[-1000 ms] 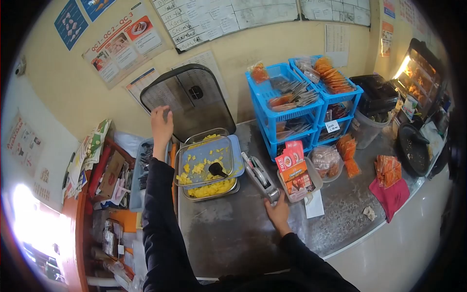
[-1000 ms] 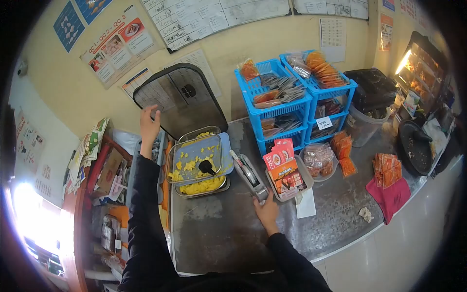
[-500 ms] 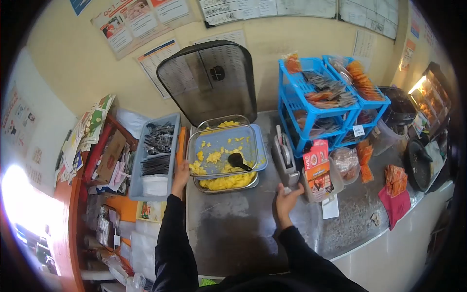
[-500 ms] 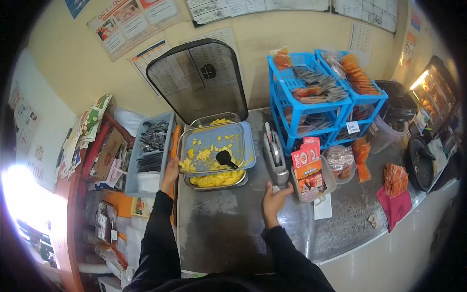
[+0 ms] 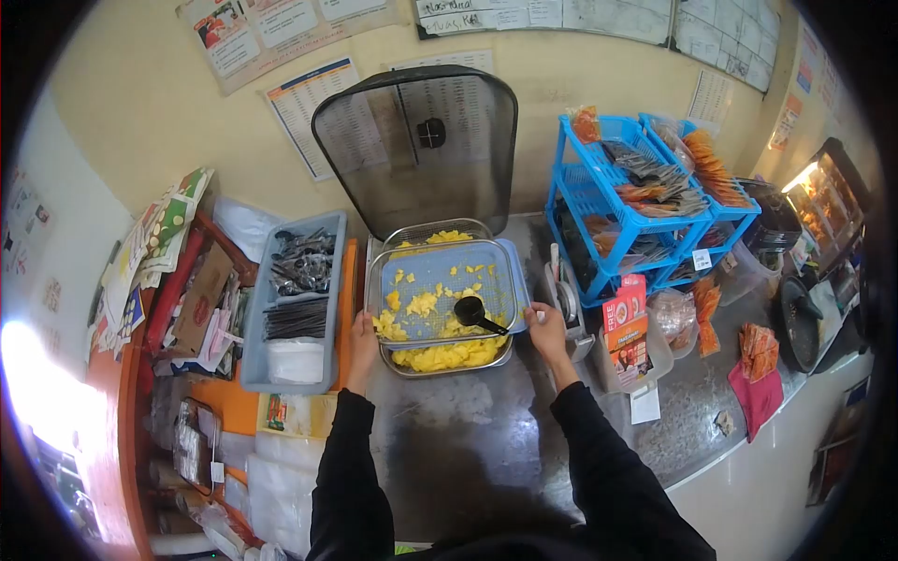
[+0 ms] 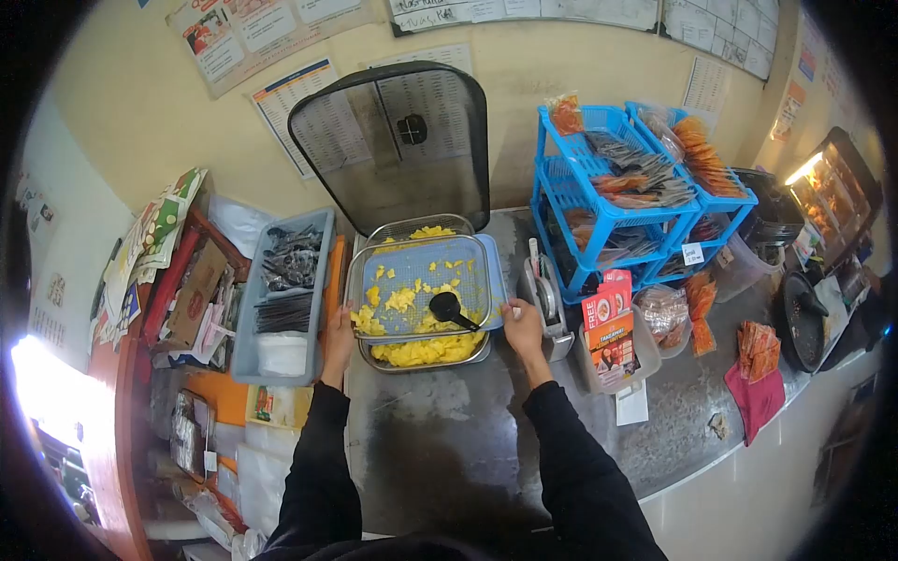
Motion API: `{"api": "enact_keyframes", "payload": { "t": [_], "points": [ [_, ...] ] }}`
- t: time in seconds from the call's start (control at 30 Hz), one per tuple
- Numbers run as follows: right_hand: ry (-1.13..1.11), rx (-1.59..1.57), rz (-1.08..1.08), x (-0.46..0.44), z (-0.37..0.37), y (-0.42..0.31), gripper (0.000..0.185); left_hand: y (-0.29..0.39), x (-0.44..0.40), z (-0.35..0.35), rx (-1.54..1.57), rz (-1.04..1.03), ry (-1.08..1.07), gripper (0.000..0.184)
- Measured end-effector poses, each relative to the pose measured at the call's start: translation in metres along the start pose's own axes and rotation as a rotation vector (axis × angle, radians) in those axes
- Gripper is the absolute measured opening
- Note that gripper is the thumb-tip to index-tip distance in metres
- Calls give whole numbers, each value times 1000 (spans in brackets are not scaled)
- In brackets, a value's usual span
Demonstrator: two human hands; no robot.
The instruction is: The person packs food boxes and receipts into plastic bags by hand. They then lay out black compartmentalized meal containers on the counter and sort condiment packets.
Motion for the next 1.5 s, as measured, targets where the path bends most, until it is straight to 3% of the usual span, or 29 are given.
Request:
{"api": "enact_keyframes", "payload": {
  "t": [0.17, 0.5, 0.7, 0.73, 0.83, 0.9, 1.03, 1.2, 1.3, 1.43, 1.5],
  "points": [
    [2, -86, 15, -3, 1, -18, 30, -34, -7, -12, 51, 18, 5, 45],
    [-38, -151, -6, -12, -6, -58, 28, -5, -10, 4, 97, 29, 32, 42],
    [46, -282, -108, -6, -2, -80, 25, 29, -48, 24, 87, -63, 68, 43],
    [39, -425, -99, -13, -11, -73, 27, 39, -50, 27, 114, -61, 80, 43],
    [64, -389, -43, -24, -14, -62, 28, 52, -48, 27, 150, -78, 97, 43],
    [9, -363, -119, -17, -12, -55, 29, 50, -43, 25, 103, -119, 102, 43],
    [-48, -349, -168, -2, -9, -37, 31, 5, -30, 7, 57, -109, 97, 42],
    [88, -216, 73, 3, -10, -27, 31, 15, 3, 7, -8, -82, 117, 41],
    [108, 6, 156, 3, -10, -22, 37, 3, 2, 6, -60, -28, 87, 46],
    [90, 57, 180, 6, -15, -12, 43, -13, -8, 1, 28, -63, 70, 51],
    [174, 25, 158, 12, -12, -4, 43, -21, 3, 20, 121, -18, 230, 44]
  ]
}}
Point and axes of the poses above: each hand's wrist, its own x-axis away from the middle knuckle, its own z-axis out of the back of the hand, y = z × x, the point moved 7 cm from there along -x, towards the middle knuckle, and after that the axes turned 15 degrees about y, right-handed, at the moved point
